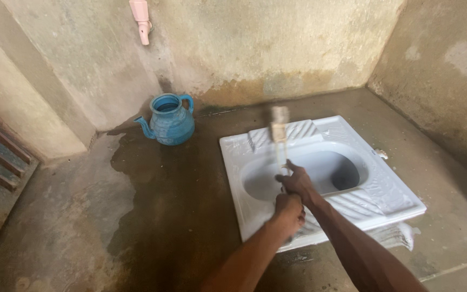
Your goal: The person cleans a white squat toilet by scrubbing the rim and bowl with a brush and rinsing it with water from a blue jug.
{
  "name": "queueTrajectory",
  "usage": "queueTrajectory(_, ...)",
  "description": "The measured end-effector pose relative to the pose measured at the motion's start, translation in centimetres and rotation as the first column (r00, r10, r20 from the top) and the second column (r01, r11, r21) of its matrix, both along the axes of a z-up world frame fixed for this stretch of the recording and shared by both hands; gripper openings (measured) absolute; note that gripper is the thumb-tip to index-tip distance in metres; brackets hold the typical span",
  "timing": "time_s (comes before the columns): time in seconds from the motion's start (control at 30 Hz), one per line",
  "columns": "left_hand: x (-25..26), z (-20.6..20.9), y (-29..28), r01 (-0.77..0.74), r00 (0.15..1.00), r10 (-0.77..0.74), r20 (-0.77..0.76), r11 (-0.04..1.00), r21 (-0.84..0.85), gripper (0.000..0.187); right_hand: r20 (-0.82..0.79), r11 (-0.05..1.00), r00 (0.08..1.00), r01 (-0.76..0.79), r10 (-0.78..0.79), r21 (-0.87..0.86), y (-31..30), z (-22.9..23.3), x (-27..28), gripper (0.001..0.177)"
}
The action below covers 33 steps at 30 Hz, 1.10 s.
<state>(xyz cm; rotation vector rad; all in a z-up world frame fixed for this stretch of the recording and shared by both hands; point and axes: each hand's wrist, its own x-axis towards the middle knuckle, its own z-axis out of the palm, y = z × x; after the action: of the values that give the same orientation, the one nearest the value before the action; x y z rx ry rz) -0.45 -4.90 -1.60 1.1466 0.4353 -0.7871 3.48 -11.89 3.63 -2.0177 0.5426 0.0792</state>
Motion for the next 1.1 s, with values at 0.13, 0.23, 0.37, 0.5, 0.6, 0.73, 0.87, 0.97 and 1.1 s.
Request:
queueTrajectory(0.13, -2.4, 3.2, 1.5, -0.121, 0.992, 0.121, -0.033, 0.992, -0.016, 0.012, 0.004, 0.979, 0.979, -0.205, 0.205, -0.017, 1.5, -0.9, -0.2, 0.087)
queueTrajectory(0.23, -3.2, 4.2, 1.3, -0.132, 0.991, 0.132, -0.039, 0.991, -0.011, 0.015, 0.023, 0.972, 0.972, -0.233, 0.234, -0.034, 1.2, -0.7, -0.2, 0.087)
queueTrajectory(0.37, -0.6, 2.0, -0.5, 0.076, 0.996, -0.079, -0.035, 0.994, -0.074, 0.022, -0.06, 0.999, 0.998, -0.029, 0.03, 0.021, -1.1, 0.6, -0.6, 0.084)
queueTrajectory(0.5, 2.8, -1.2, -3.5, 0.277, 0.96, -0.279, 0.014, 0.946, -0.17, 0.021, 0.027, 0.988, 0.994, 0.11, -0.108, -0.104, -4.4, 0.8, -0.4, 0.086)
queueTrajectory(0.6, 2.3, -1.1, -4.8, 0.185, 0.979, -0.197, -0.045, 0.965, -0.187, 0.018, 0.048, 0.987, 0.995, 0.092, -0.087, -0.135, -5.2, 0.7, -0.8, 0.086)
queueTrajectory(0.73, -1.3, 1.1, -3.0, 0.007, 0.999, -0.003, 0.043, 0.995, -0.098, 0.011, 0.021, 0.997, 0.997, -0.073, 0.073, 0.009, -2.7, 0.8, -1.3, 0.085)
queueTrajectory(0.87, -3.7, 2.6, -1.2, -0.098, 0.992, 0.097, 0.076, 0.995, 0.005, 0.015, 0.021, 0.967, 0.969, -0.245, 0.245, 0.069, -0.4, 0.6, -0.8, 0.084)
queueTrajectory(0.97, -3.1, 2.3, -1.9, -0.059, 0.997, 0.059, 0.057, 0.998, -0.006, 0.013, -0.012, 0.968, 0.969, -0.247, 0.248, 0.042, -0.8, 0.6, -0.7, 0.084)
queueTrajectory(1.1, -0.4, 0.8, -3.9, 0.066, 0.998, -0.066, -0.001, 0.994, -0.083, 0.011, -0.004, 0.998, 1.0, -0.015, 0.015, 0.053, -4.0, 0.0, -0.7, 0.083)
